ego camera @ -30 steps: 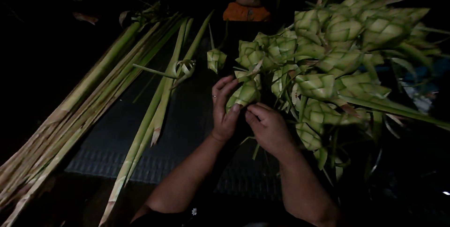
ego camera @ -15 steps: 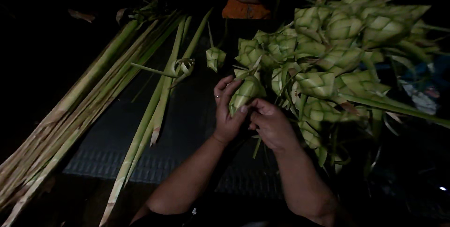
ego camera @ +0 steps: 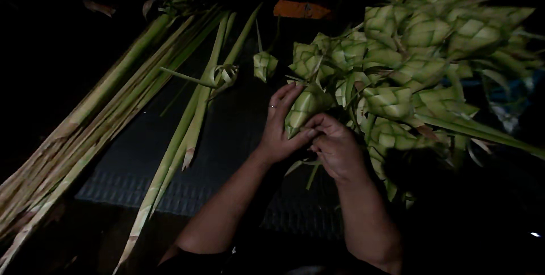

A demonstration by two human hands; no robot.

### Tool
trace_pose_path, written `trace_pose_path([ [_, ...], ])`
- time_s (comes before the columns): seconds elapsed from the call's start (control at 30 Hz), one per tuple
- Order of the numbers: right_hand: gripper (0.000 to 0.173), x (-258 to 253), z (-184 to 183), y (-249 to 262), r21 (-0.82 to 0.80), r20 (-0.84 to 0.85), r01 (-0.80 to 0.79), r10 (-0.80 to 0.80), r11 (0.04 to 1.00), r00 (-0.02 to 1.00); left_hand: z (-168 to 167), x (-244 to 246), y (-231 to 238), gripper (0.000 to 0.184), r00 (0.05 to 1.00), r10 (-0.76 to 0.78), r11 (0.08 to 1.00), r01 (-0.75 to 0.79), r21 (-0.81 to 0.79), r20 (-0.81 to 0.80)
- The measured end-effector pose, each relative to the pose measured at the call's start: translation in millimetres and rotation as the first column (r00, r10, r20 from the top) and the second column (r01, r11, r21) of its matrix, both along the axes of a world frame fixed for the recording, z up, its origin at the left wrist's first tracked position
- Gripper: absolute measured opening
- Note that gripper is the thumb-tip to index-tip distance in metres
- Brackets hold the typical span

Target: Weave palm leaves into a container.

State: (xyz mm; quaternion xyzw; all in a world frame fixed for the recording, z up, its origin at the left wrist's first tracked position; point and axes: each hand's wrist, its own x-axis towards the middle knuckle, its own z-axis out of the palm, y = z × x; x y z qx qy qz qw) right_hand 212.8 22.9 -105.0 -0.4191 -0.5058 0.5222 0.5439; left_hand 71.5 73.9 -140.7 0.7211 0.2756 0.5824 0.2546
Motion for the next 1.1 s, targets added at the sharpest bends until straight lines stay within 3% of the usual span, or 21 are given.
trace_pose_path([
  [0.2,0.014,-3.5,2.5,-5.2,0.088,0.156,0.076,-0.089,0.993,0.984,-1.1,0.7,0.1,0.079,0.997,0.073,0.997,-0.075,0.037,0.038],
  [0.33,0.013,-1.7,-1.4,-3.2,0.163,0.137,0.038,-0.061,0.986,0.989,-1.4,4.5,-1.6,0.074,0.993,0.108,0.994,-0.108,-0.002,0.054],
  [0.47,0.006,-6.8,2.3,-5.7,0.242,0.266,0.146,-0.21,0.959,0.941,-2.9,5.8,-1.2,0.063,0.996,0.063,0.984,-0.05,-0.173,0.07],
  [0.53,0.006,-4.7,3.7,-5.1,0.251,0.29,0.175,-0.246,0.952,0.925,-2.3,5.1,-1.6,0.069,0.998,-0.007,0.968,0.021,-0.251,0.056],
  [0.63,0.005,2.2,5.9,-3.7,0.155,0.203,0.137,-0.167,0.978,0.965,1.5,6.3,-6.2,0.091,0.999,-0.036,0.982,0.032,-0.185,-0.022],
  [0.7,0.009,5.0,7.0,-2.0,0.067,0.078,0.082,-0.087,0.994,0.993,1.1,4.0,-2.1,0.095,0.999,-0.027,0.99,0.024,-0.138,-0.018],
  [0.77,0.015,4.5,6.8,-0.5,0.024,0.0,0.028,-0.028,0.999,1.0,0.9,-0.8,1.7,0.087,0.998,-0.068,0.988,0.067,-0.142,0.0],
  [0.83,0.017,3.4,6.5,0.5,0.027,-0.022,0.007,-0.006,1.0,1.0,-1.0,-1.2,3.1,0.067,0.988,-0.134,0.967,0.149,-0.206,0.081],
  [0.93,0.019,8.1,6.7,-0.2,0.053,-0.04,0.005,-0.003,0.999,0.999,-4.0,2.7,3.1,0.044,0.927,-0.122,0.89,0.26,-0.375,0.355],
  [1.1,0.013,17.6,9.2,-0.9,0.158,-0.258,-0.002,0.043,0.987,0.965,-0.5,5.4,1.4,0.041,0.855,-0.06,0.729,0.39,-0.562,0.515],
])
